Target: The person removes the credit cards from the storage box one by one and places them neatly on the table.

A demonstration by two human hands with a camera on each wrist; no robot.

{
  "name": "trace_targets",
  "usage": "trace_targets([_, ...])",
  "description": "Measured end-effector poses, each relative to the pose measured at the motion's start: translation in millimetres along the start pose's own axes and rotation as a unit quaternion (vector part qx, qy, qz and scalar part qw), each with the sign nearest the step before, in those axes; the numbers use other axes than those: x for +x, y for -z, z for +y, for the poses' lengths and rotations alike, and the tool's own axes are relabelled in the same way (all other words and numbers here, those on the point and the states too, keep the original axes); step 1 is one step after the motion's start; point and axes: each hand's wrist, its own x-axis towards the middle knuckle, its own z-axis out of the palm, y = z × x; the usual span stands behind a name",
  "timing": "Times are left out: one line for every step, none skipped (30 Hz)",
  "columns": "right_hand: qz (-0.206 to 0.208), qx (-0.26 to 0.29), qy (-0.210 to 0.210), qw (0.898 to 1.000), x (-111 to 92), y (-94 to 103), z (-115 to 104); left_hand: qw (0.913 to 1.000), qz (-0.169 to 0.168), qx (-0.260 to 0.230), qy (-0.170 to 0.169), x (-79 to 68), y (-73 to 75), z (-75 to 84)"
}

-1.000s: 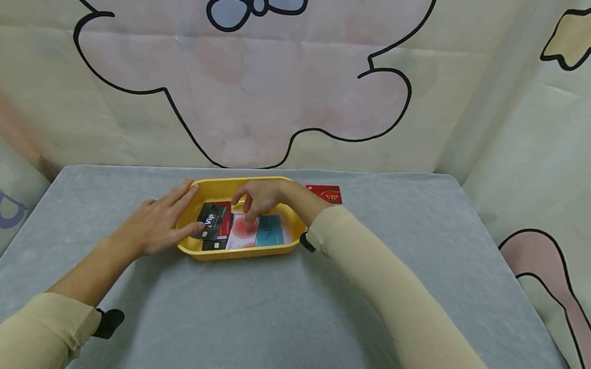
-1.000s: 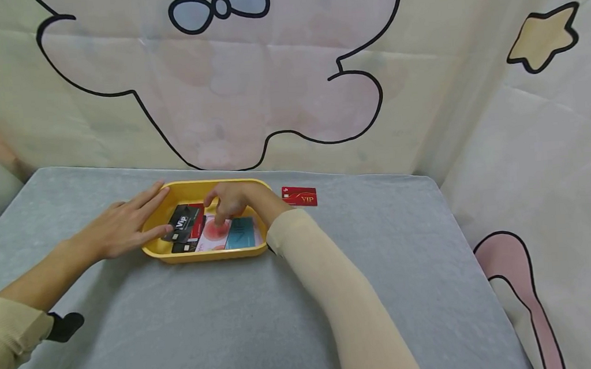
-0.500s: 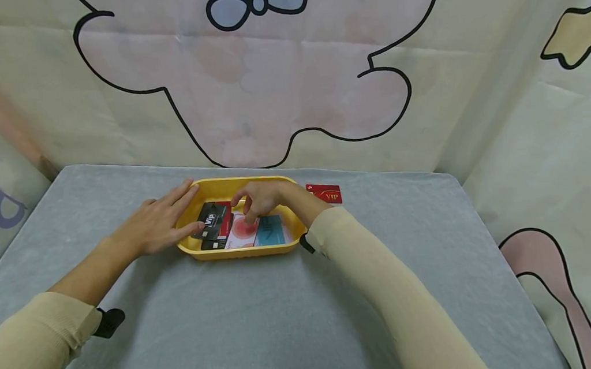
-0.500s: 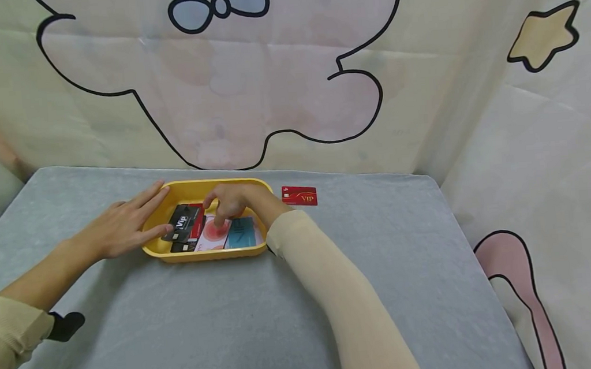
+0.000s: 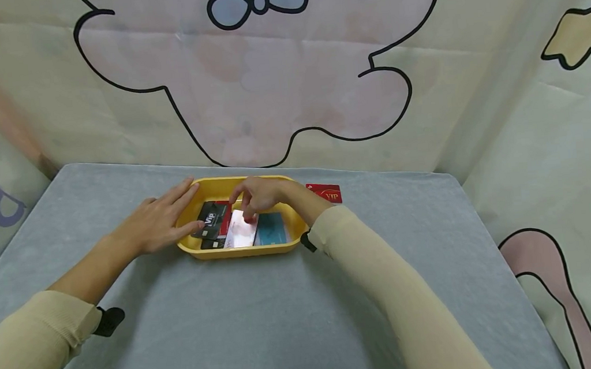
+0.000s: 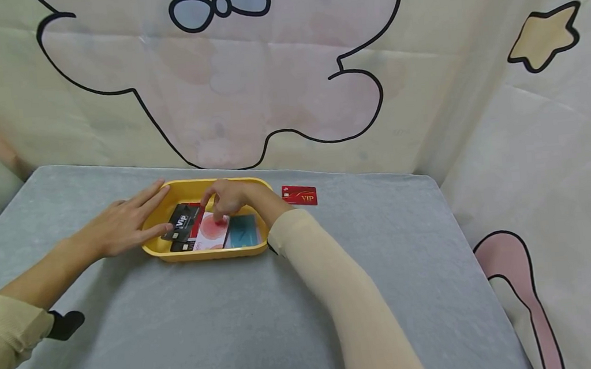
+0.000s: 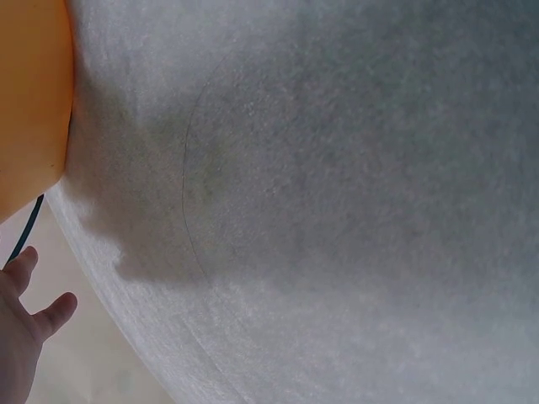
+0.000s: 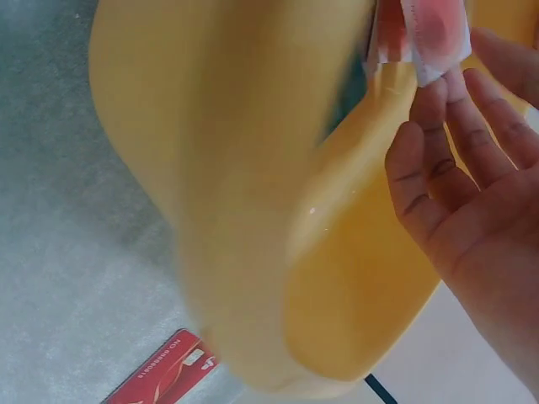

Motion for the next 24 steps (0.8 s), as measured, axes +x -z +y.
trace_targets([0.004,0.004,0.004,1.0,-0.6,-0.2,-0.4,1.0,0.0,0.0,0.0,0.1,0.0,0.1])
trace_targets([0.007,0.007,0.009,1.0,-1.4,-0.4,-0.9,1.0,0.0,0.0,0.0,0.1,0.0,0.2])
trace_targets([0.01,0.011,0.011,1.0,-2.4,-0.5,-1.5,1.0,-0.001,0.0,0.0,0.3,0.1,0.2])
trace_targets([0.013,0.01,0.015,1.0,-3.4,-0.5,-2.2,1.0,-0.003,0.001,-0.001,0.4,0.3,0.1])
trace_targets([0.013,0.007,0.02,1.0,-4.1,-0.3,-2.4,1.0,-0.002,0.001,-0.001,0.5,0.2,0.1])
trace_targets([0.013,0.005,0.024,1.0,-5.2,-0.2,-2.9,1.0,-0.002,0.0,-0.002,0.6,0.2,0.1])
trace_targets([0.015,-0.002,0.029,0.999,-6.6,0.2,-3.2,1.0,-0.002,0.0,-0.002,0.7,0.3,0.2])
trace_targets([0.018,-0.011,0.035,0.999,-7.8,0.9,-3.3,1.0,-0.002,0.0,-0.002,0.7,0.3,0.2])
trace_targets([0.022,-0.024,0.041,0.999,-9.3,1.8,-3.4,1.0,-0.002,-0.001,-0.002,0.7,0.3,0.1])
trace_targets([0.025,-0.034,0.047,0.998,-10.7,2.8,-3.3,1.0,-0.001,-0.001,-0.003,0.6,0.4,0.1])
trace_targets([0.029,-0.042,0.051,0.997,-12.3,4.0,-2.9,1.0,-0.001,-0.001,-0.004,0.5,0.5,0.1])
trace_targets([0.036,-0.05,0.056,0.997,-14.3,5.2,-2.8,1.0,-0.001,-0.001,-0.004,0.4,0.5,0.1])
trace_targets([0.041,-0.056,0.06,0.996,-16.1,6.7,-2.3,1.0,-0.001,0.0,-0.005,0.3,0.6,0.1])
trace_targets([0.046,-0.057,0.063,0.995,-18.0,8.0,-1.9,1.0,0.0,0.0,-0.006,0.3,0.7,0.2])
trace_targets([0.051,-0.055,0.063,0.995,-20.2,9.2,-1.3,1.0,0.001,0.001,-0.006,0.1,0.7,0.3])
trace_targets([0.056,-0.051,0.065,0.995,-22.2,10.5,-0.4,1.0,0.001,0.002,-0.006,0.0,0.7,0.3])
trace_targets([0.063,-0.051,0.067,0.994,-24.6,11.9,0.3,1.0,0.002,0.002,-0.006,0.0,0.7,0.5])
trace_targets([0.07,-0.052,0.07,0.994,-27.0,13.4,1.1,1.0,0.002,0.003,-0.006,0.1,0.7,0.7])
trace_targets([0.076,-0.053,0.072,0.993,-29.5,15.0,2.1,1.0,0.002,0.004,-0.005,0.0,0.6,0.9])
trace_targets([0.082,-0.052,0.073,0.993,-32.3,16.6,3.1,1.0,0.002,0.004,-0.004,-0.1,0.5,1.0])
trace_targets([0.088,-0.052,0.074,0.992,-35.1,18.6,4.3,1.0,0.001,0.005,-0.003,-0.2,0.4,1.2])
trace_targets([0.094,-0.05,0.075,0.992,-37.9,20.9,5.5,1.0,0.001,0.006,-0.002,-0.3,0.2,1.3])
trace_targets([0.098,-0.044,0.073,0.991,-40.8,23.2,6.7,1.0,0.0,0.006,-0.001,-0.3,0.1,1.5])
trace_targets([0.102,-0.034,0.069,0.992,-43.9,25.6,7.9,1.0,0.0,0.006,0.0,-0.4,-0.1,1.6])
